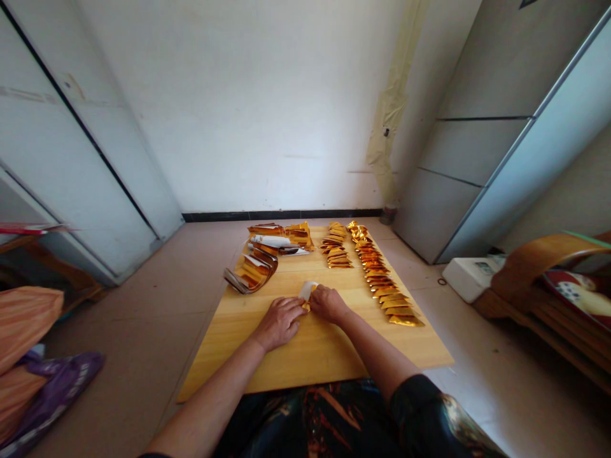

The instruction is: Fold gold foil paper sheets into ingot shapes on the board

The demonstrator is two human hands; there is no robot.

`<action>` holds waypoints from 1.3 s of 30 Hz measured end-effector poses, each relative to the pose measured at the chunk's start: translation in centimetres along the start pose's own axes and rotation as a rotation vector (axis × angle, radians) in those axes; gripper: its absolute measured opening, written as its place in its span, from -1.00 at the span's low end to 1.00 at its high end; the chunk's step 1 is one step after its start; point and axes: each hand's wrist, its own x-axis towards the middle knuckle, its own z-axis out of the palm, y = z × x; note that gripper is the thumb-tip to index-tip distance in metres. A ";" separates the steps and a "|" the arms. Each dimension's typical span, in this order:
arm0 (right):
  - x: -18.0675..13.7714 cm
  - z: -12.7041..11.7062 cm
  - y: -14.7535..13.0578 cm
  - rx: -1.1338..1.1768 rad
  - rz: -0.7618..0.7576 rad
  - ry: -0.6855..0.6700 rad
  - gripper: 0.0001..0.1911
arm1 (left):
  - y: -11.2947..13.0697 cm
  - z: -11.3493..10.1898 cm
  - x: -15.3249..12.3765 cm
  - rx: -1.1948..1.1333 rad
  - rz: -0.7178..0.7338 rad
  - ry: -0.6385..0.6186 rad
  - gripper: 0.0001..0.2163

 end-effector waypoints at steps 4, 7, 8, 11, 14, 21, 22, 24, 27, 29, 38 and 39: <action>0.0 0.0 -0.1 0.003 0.007 0.019 -0.79 | -0.1 0.2 -0.1 -0.003 0.009 0.006 -0.63; 0.0 0.3 -0.1 0.007 0.011 0.042 -0.80 | -0.1 0.2 0.0 -0.004 0.007 0.005 -0.63; 0.0 0.4 -0.1 0.006 0.013 0.047 -0.80 | -0.1 0.1 0.0 -0.003 0.005 0.003 -0.63; 0.2 0.7 0.1 0.008 0.015 0.053 -0.80 | 0.0 0.1 0.0 0.000 0.000 -0.001 -0.63; 0.4 1.0 0.1 0.004 0.015 0.056 -0.81 | 0.0 0.0 0.0 0.000 0.006 0.005 -0.62; 0.2 0.9 0.1 0.051 0.043 0.074 -0.86 | 0.2 -0.1 0.1 0.027 0.000 0.001 -0.63; 0.1 0.9 0.2 0.081 0.038 0.085 -0.88 | 0.3 -0.1 0.1 0.031 0.000 0.002 -0.64; -0.2 1.1 0.5 0.164 0.021 0.107 -0.90 | 0.5 -0.3 0.2 0.036 0.000 0.010 -0.66; -0.3 1.5 1.1 0.289 0.015 0.140 -0.86 | 0.9 -0.5 0.3 0.044 -0.005 0.024 -0.68; -0.2 1.7 1.5 0.347 0.015 0.157 -0.83 | 1.1 -0.6 0.3 0.050 -0.013 0.024 -0.69; -0.2 1.7 1.1 0.369 0.083 0.157 -0.87 | 1.0 -0.4 0.3 0.042 -0.020 0.022 -0.70; -0.2 1.7 0.9 0.354 0.094 0.156 -0.91 | 0.9 -0.3 0.4 0.046 -0.019 0.027 -0.71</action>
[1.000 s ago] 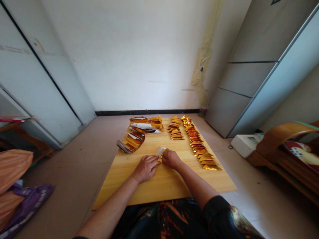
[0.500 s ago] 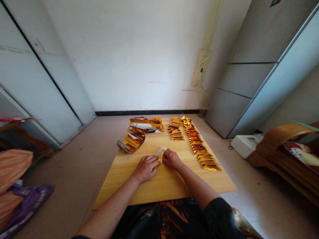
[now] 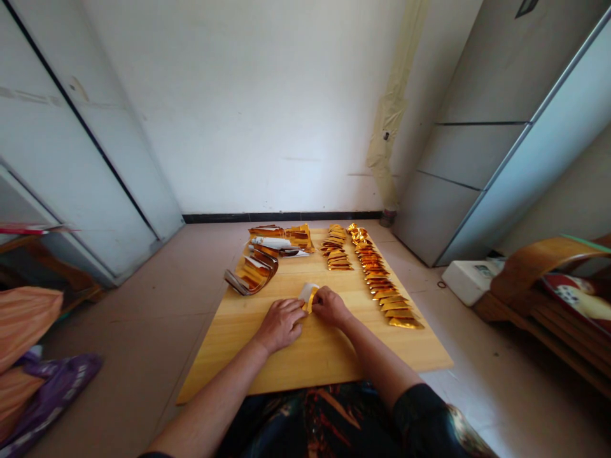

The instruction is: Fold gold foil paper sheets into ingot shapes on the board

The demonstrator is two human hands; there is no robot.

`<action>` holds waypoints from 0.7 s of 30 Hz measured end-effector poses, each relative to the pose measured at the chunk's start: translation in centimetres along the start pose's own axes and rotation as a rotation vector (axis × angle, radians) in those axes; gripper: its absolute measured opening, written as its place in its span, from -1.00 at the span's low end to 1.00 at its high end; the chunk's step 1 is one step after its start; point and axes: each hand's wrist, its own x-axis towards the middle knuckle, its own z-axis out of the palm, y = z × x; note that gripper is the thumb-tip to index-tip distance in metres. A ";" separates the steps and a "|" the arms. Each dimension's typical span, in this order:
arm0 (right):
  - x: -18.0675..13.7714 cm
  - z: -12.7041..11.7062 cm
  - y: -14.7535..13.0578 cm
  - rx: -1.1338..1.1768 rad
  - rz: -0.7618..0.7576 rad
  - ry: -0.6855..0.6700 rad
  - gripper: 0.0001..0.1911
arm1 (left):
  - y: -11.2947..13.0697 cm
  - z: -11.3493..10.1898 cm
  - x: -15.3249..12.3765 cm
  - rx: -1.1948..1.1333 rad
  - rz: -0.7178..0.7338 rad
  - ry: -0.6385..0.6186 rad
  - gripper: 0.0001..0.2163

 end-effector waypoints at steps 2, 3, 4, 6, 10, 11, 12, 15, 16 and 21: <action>0.0 0.0 -0.3 -0.031 0.012 -0.003 -0.94 | -0.1 0.3 0.1 0.007 -0.010 0.017 -0.76; -0.1 -0.1 -0.4 -0.045 0.016 -0.007 -0.93 | -0.1 0.5 0.2 0.011 -0.020 0.029 -0.80; -0.1 -0.1 -0.5 -0.058 0.017 -0.013 -0.92 | -0.1 0.7 0.3 0.015 -0.032 0.043 -0.84; -0.1 -0.3 -0.4 -0.093 -0.008 -0.028 -0.85 | 0.0 1.1 0.6 0.022 -0.053 0.066 -0.88; -0.6 -0.8 0.0 -0.239 -0.153 0.010 -0.83 | 0.5 1.4 1.4 0.024 -0.113 0.086 -0.90; -0.8 -1.0 0.1 -0.274 -0.186 0.022 -0.83 | 0.7 1.4 1.6 0.026 -0.137 0.086 -0.91; -1.1 -1.1 0.2 -0.299 -0.208 0.027 -0.83 | 0.9 1.4 1.8 0.031 -0.165 0.086 -0.92; -1.8 -1.5 -0.1 -0.337 -0.231 0.009 -0.81 | 1.4 1.5 2.2 0.041 -0.248 0.096 -0.94; -2.0 -1.6 -0.2 -0.347 -0.227 0.003 -0.81 | 1.4 1.6 2.3 0.038 -0.263 0.102 -0.94; -3.2 -1.7 -1.6 -0.389 -0.205 -0.003 -0.82 | 0.6 1.5 1.8 0.034 -0.210 0.144 -0.82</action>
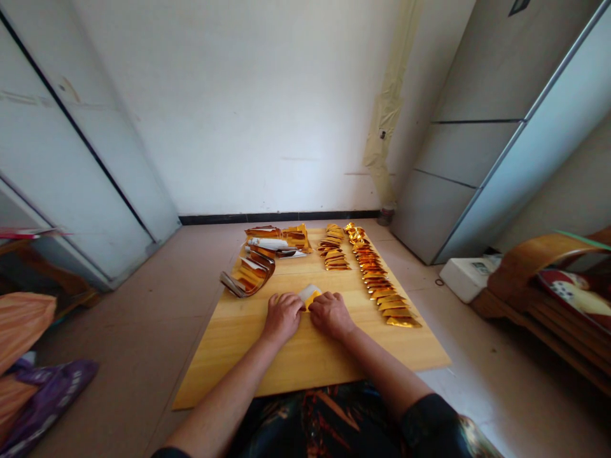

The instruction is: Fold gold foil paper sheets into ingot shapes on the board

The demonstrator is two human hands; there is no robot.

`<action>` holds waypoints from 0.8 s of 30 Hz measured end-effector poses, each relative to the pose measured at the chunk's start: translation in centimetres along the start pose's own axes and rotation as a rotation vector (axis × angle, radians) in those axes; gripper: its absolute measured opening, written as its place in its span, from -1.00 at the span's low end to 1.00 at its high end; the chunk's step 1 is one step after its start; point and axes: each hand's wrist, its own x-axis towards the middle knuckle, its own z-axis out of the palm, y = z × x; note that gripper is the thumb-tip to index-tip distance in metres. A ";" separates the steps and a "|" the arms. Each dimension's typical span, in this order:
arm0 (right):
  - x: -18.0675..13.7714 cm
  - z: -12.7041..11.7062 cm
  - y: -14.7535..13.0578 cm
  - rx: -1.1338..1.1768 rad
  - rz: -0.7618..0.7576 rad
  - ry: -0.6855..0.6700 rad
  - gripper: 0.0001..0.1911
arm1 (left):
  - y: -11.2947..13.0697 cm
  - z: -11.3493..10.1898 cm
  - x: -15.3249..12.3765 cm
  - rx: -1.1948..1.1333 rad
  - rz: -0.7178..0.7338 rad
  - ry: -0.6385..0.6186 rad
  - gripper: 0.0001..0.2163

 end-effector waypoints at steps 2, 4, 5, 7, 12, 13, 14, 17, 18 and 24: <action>-0.2 -0.1 -0.5 0.003 -0.017 0.006 -0.81 | -0.6 -0.4 0.0 0.020 0.035 0.014 -0.79; -0.2 0.0 -0.7 0.035 -0.065 0.010 -0.81 | -1.2 -0.7 0.0 0.050 0.071 0.006 -0.80; -0.2 0.0 -0.6 0.060 -0.101 0.007 -0.82 | -1.4 -0.8 0.0 0.061 0.084 -0.007 -0.80; 0.1 0.3 -0.1 0.117 -0.176 0.004 -0.84 | -1.5 -0.9 0.0 0.075 0.100 -0.037 -0.80; 0.5 1.1 2.0 0.177 -0.291 0.076 -0.88 | -1.0 -0.7 -0.4 0.109 0.105 -0.092 -0.81; 0.5 1.3 2.3 0.173 -0.303 0.094 -0.87 | -0.9 -0.7 -0.5 0.115 0.100 -0.099 -0.81; 0.5 1.4 2.6 0.167 -0.309 0.110 -0.86 | -0.9 -0.7 -0.6 0.118 0.096 -0.104 -0.81; 0.3 1.8 2.8 0.143 -0.309 0.140 -0.85 | -0.8 -0.7 -0.7 0.106 0.091 -0.119 -0.80; 0.4 1.9 2.8 0.130 -0.306 0.141 -0.84 | -0.9 -0.8 -0.7 0.098 0.090 -0.124 -0.79; 0.8 2.1 2.2 -0.024 -0.244 0.108 -0.78 | -0.7 -1.3 -0.5 0.113 0.070 -0.143 -0.90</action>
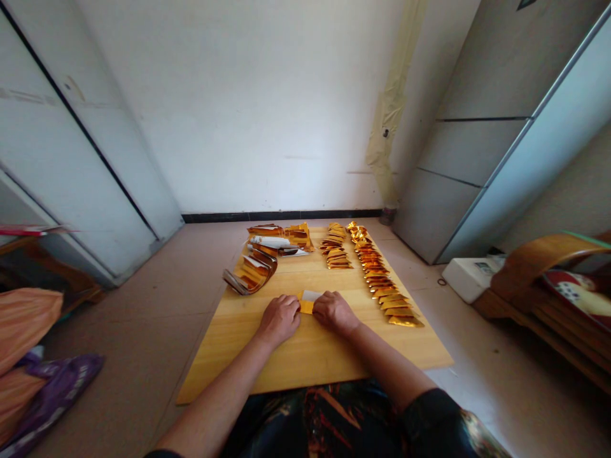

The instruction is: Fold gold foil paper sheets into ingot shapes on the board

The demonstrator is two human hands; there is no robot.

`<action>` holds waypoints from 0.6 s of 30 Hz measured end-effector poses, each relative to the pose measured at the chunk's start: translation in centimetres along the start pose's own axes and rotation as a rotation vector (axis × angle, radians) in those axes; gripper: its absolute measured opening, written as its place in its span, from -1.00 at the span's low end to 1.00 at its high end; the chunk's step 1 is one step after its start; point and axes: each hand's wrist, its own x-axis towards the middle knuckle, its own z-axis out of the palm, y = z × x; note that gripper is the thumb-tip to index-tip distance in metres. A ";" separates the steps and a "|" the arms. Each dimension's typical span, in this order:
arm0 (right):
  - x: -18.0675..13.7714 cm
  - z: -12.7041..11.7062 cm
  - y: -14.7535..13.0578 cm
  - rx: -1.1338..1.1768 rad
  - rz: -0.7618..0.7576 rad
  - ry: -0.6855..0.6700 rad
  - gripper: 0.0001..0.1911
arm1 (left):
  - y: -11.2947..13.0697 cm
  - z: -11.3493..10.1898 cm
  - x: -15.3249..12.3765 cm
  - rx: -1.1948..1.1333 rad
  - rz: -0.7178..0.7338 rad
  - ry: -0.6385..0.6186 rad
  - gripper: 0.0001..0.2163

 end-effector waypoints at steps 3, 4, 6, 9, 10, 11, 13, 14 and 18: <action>0.1 -0.2 -0.3 -0.072 -0.036 -0.039 -0.78 | 0.4 -0.5 0.2 0.033 -0.019 -0.023 -0.91; 0.1 -0.2 -0.5 -0.092 -0.053 -0.047 -0.79 | 0.6 -0.6 0.3 0.048 -0.026 -0.033 -0.90; 0.0 -0.2 -0.8 -0.124 -0.085 -0.054 -0.80 | 0.8 -0.8 0.5 0.076 -0.034 -0.048 -0.90; 0.0 0.0 -1.1 -0.144 -0.095 -0.045 -0.79 | 1.0 -0.9 0.6 0.107 -0.031 -0.051 -0.91; 0.0 0.0 -1.1 -0.141 -0.086 -0.044 -0.79 | 1.1 -0.8 0.6 0.116 -0.027 -0.045 -0.91; 0.0 0.0 -1.0 -0.133 -0.068 -0.044 -0.79 | 1.1 -0.8 0.6 0.127 -0.024 -0.038 -0.91; 0.2 -0.3 -0.7 -0.105 -0.023 -0.055 -0.80 | 1.1 -0.6 0.6 0.148 -0.019 -0.023 -0.91; 0.3 -0.5 -0.5 -0.084 -0.009 -0.066 -0.81 | 1.1 -0.6 0.6 0.153 -0.017 -0.017 -0.90; 0.8 -1.7 0.3 -0.021 -0.058 -0.141 -0.81 | 1.0 -0.5 0.6 0.150 -0.005 0.002 -0.91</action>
